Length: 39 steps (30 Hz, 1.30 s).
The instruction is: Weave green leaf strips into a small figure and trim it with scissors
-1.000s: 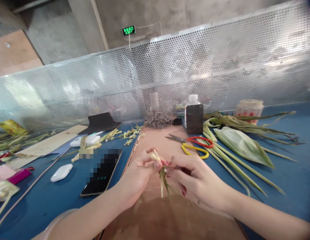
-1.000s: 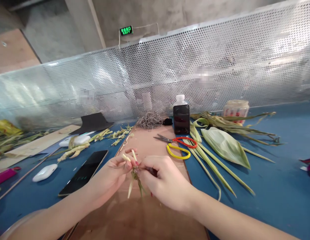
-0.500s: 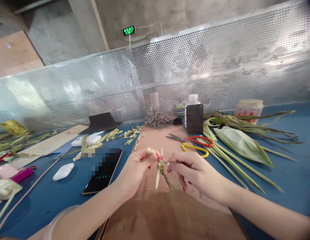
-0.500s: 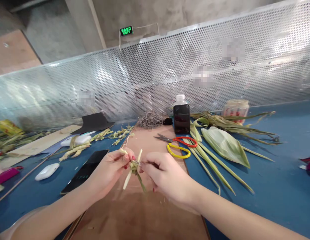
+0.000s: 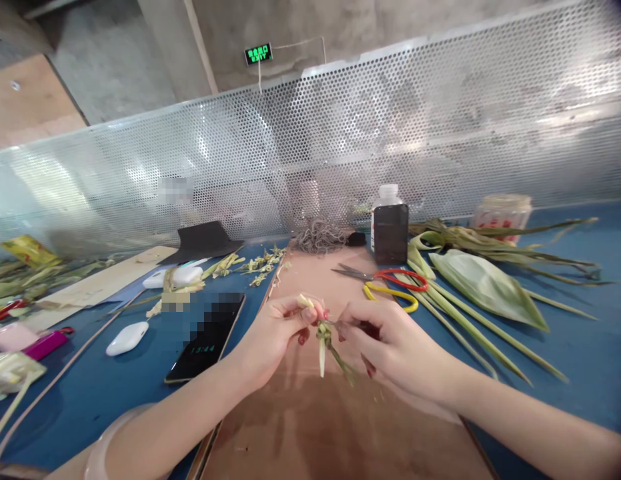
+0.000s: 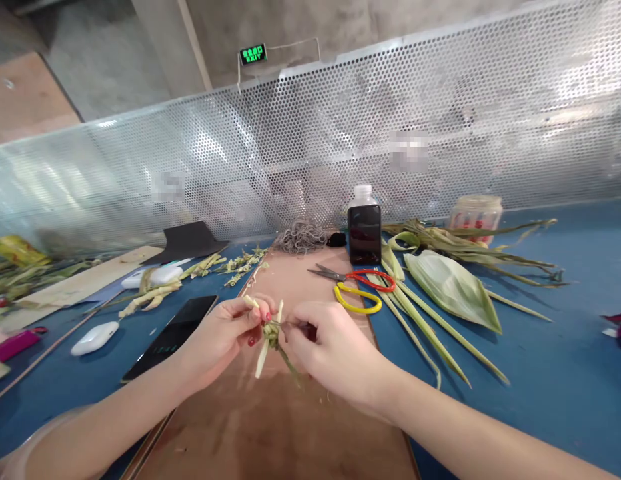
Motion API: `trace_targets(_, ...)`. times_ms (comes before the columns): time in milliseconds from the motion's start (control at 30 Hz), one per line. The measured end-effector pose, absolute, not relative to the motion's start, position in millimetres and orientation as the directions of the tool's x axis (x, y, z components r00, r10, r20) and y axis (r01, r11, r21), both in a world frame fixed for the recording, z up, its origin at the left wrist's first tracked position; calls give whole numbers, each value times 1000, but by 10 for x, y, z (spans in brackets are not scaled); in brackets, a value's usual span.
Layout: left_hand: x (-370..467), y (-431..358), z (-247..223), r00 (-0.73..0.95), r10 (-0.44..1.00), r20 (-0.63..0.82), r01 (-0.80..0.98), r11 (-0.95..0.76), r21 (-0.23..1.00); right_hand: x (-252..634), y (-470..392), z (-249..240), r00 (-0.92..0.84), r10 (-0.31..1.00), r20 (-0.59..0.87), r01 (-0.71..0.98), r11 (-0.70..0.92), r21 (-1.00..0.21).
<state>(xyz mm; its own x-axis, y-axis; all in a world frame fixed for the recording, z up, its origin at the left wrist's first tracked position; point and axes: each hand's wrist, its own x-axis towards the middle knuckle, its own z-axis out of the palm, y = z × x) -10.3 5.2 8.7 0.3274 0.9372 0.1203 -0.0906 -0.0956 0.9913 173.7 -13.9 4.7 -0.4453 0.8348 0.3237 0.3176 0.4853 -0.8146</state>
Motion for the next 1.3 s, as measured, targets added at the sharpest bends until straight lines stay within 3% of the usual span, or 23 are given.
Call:
trace_targets(367, -78, 17, 81, 255, 964, 80, -157, -40, 987, 1715, -186, 29, -432, 832, 349, 289, 494, -820)
trace_targets(667, -115, 38, 58, 230, 966, 118, 50, -133, 990, 1720, -124, 21, -410, 784, 466, 401, 613, -681)
trace_targets(833, -121, 48, 36, 231, 969, 89, 66, -107, 992, 1737, -77, -60, -439, 638, 632, 436, 767, -471)
trace_targets(1100, -93, 9, 96, 251, 967, 35, 30, -44, 999, 1797, -38, -160, -653, 322, 686, 540, 833, 122)
trace_targets(1300, -68, -20, 141, 302, 953, 18, -14, -14, 1000, 1840, -57, -107, -722, 230, 652, 529, 791, 307)
